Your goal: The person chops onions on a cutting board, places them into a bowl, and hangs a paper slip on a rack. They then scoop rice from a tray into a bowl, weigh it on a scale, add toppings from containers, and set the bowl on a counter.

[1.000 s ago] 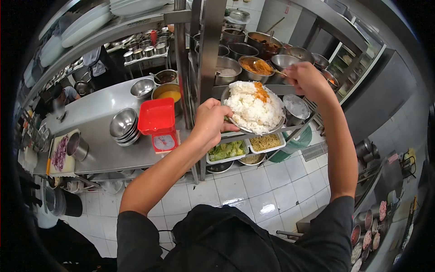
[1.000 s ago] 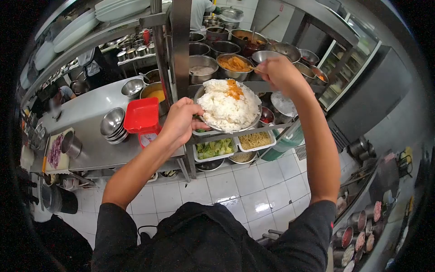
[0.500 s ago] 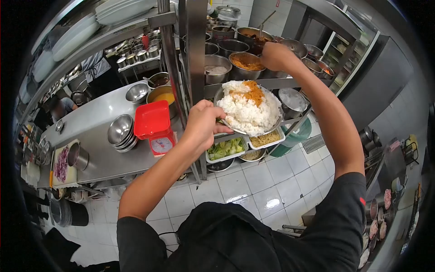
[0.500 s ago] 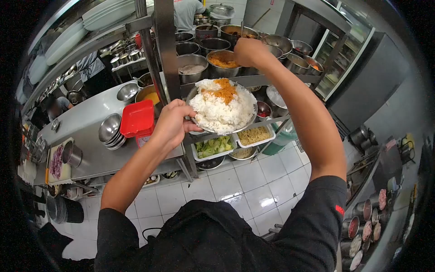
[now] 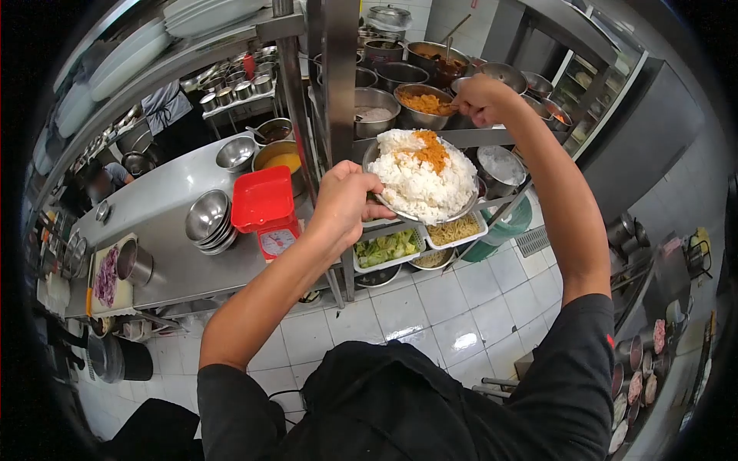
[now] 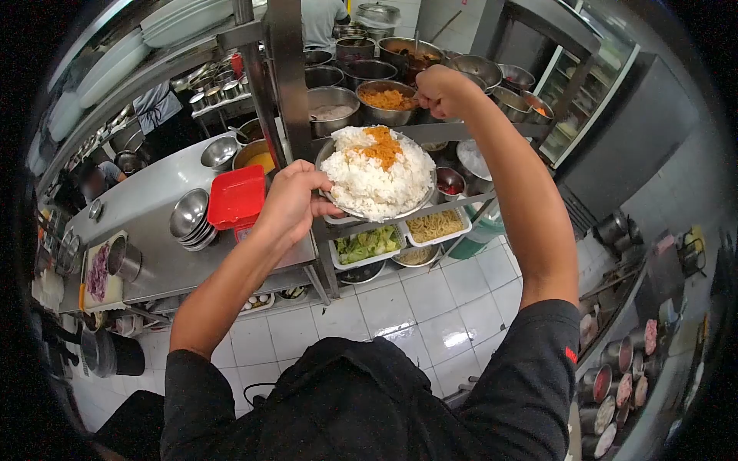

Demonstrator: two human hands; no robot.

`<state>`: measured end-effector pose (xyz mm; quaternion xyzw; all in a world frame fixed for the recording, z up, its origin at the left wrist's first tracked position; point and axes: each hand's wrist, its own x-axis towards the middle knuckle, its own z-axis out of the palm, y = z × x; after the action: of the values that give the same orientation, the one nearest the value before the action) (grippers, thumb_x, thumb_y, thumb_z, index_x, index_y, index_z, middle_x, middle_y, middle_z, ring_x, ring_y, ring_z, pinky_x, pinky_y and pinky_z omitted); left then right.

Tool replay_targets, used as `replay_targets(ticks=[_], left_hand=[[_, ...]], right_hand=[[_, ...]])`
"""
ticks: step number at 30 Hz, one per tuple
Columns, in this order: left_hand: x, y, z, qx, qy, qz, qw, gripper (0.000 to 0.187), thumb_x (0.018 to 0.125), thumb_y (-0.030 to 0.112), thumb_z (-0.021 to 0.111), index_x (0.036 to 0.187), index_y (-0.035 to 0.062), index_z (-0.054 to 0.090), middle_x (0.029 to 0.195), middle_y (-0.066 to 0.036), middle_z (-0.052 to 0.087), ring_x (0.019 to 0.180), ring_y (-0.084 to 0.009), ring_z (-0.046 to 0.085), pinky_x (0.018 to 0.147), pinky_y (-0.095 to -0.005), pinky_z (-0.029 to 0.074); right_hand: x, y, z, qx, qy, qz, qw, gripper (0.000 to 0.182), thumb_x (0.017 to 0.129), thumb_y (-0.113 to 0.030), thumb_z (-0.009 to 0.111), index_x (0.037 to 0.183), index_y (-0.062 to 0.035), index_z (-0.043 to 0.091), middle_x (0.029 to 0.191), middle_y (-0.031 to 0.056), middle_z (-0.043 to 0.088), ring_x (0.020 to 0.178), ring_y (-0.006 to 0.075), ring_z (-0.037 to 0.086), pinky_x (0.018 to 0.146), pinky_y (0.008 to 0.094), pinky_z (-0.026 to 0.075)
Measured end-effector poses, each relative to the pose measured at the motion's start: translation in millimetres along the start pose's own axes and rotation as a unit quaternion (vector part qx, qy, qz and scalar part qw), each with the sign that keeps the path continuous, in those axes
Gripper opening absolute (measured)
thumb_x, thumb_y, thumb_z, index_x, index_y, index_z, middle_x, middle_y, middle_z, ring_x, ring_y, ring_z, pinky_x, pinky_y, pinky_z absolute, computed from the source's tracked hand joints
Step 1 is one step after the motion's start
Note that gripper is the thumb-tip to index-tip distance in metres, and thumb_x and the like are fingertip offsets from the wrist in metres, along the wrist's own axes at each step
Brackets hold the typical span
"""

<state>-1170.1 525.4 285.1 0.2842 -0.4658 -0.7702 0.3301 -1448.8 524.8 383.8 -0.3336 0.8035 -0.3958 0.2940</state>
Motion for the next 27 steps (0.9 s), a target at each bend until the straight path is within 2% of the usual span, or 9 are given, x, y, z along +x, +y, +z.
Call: replay_targets(ticks=[4,7,10,13,16,18,19,22,27], left_hand=[[5.1,-1.0,1.8,-0.020,-0.006,0.007,1.000,0.017,0.076,-0.005,0.053,0.085,0.0010,0.040,0.087,-0.016,0.053,0.067,-0.0263,0.062,0.052,-0.0367,0.059],[8.2,-2.0,3.7,-0.023,-0.009,0.011,1.000,0.018,0.076,-0.006,0.053,0.086,0.0010,0.040,0.087,-0.016,0.052,0.067,-0.0266,0.062,0.051,-0.0365,0.059],[11.0,-2.3,4.8,-0.017,-0.011,0.005,1.000,0.016,0.077,-0.005,0.053,0.086,0.0007,0.042,0.088,-0.016,0.053,0.069,-0.0260,0.062,0.052,-0.0351,0.059],[7.3,-1.4,5.6,-0.003,-0.003,0.003,1.000,0.013,0.079,-0.002,0.052,0.089,-0.0001,0.045,0.089,-0.014,0.055,0.071,-0.0242,0.063,0.055,-0.0332,0.059],[7.7,-1.9,6.2,-0.002,-0.004,0.003,1.000,0.013,0.079,-0.002,0.053,0.089,-0.0006,0.045,0.089,-0.015,0.055,0.070,-0.0244,0.062,0.055,-0.0336,0.059],[8.9,-2.2,6.2,0.003,-0.008,0.000,1.000,0.013,0.079,-0.002,0.053,0.089,-0.0007,0.046,0.089,-0.015,0.055,0.070,-0.0244,0.062,0.055,-0.0340,0.059],[9.5,-3.3,5.2,-0.008,-0.007,0.005,1.000,0.013,0.078,-0.003,0.053,0.088,-0.0008,0.045,0.089,-0.016,0.054,0.070,-0.0257,0.062,0.053,-0.0348,0.059],[9.6,-5.5,4.5,-0.019,-0.004,0.010,1.000,0.014,0.077,-0.004,0.053,0.087,-0.0009,0.043,0.089,-0.016,0.052,0.070,-0.0269,0.062,0.051,-0.0354,0.059],[1.3,-4.8,3.0,-0.009,-0.004,0.000,1.000,0.012,0.080,-0.001,0.053,0.089,0.0001,0.045,0.087,-0.015,0.056,0.070,-0.0238,0.063,0.052,-0.0329,0.059]], right_hand=[[-8.2,7.6,-6.1,0.063,-0.003,-0.014,0.998,0.015,0.083,-0.002,0.047,0.073,0.0018,0.057,0.055,0.0052,0.042,0.042,0.0125,0.026,0.038,0.0282,0.020],[-19.3,12.2,-18.1,0.090,-0.042,-0.009,0.995,0.017,0.090,-0.007,0.050,0.091,0.0063,0.061,0.059,0.0009,0.044,0.045,0.0080,0.029,0.040,0.0243,0.021],[-57.8,13.9,-21.5,0.061,-0.044,-0.061,0.995,0.017,0.091,-0.007,0.049,0.095,0.0047,0.061,0.059,-0.0007,0.043,0.046,0.0077,0.029,0.040,0.0242,0.021],[-96.9,22.0,-17.4,-0.015,0.004,-0.130,0.991,0.017,0.091,-0.006,0.048,0.095,0.0035,0.062,0.061,0.0005,0.046,0.048,0.0084,0.033,0.042,0.0254,0.028],[-135.8,32.6,-2.9,-0.226,0.100,-0.300,0.921,0.017,0.083,-0.003,0.052,0.093,0.0060,0.063,0.073,0.0177,0.064,0.066,0.0260,0.061,0.066,0.0371,0.049],[-155.2,39.6,12.0,-0.303,0.189,-0.361,0.861,0.022,0.077,0.001,0.050,0.094,0.0082,0.062,0.088,0.0262,0.065,0.086,0.0389,0.064,0.083,0.0427,0.047],[-163.3,35.4,16.2,-0.309,0.193,-0.357,0.860,0.025,0.074,0.003,0.049,0.093,0.0070,0.063,0.091,0.0269,0.064,0.092,0.0421,0.061,0.085,0.0458,0.046],[-136.6,25.6,7.4,-0.396,0.238,-0.363,0.809,0.023,0.074,-0.001,0.053,0.092,0.0063,0.065,0.091,0.0268,0.064,0.093,0.0411,0.062,0.085,0.0454,0.047],[-31.3,-2.6,10.1,-0.483,0.171,-0.254,0.820,0.023,0.080,-0.014,0.058,0.087,0.0066,0.065,0.089,0.0249,0.066,0.083,0.0409,0.063,0.073,0.0468,0.051]])
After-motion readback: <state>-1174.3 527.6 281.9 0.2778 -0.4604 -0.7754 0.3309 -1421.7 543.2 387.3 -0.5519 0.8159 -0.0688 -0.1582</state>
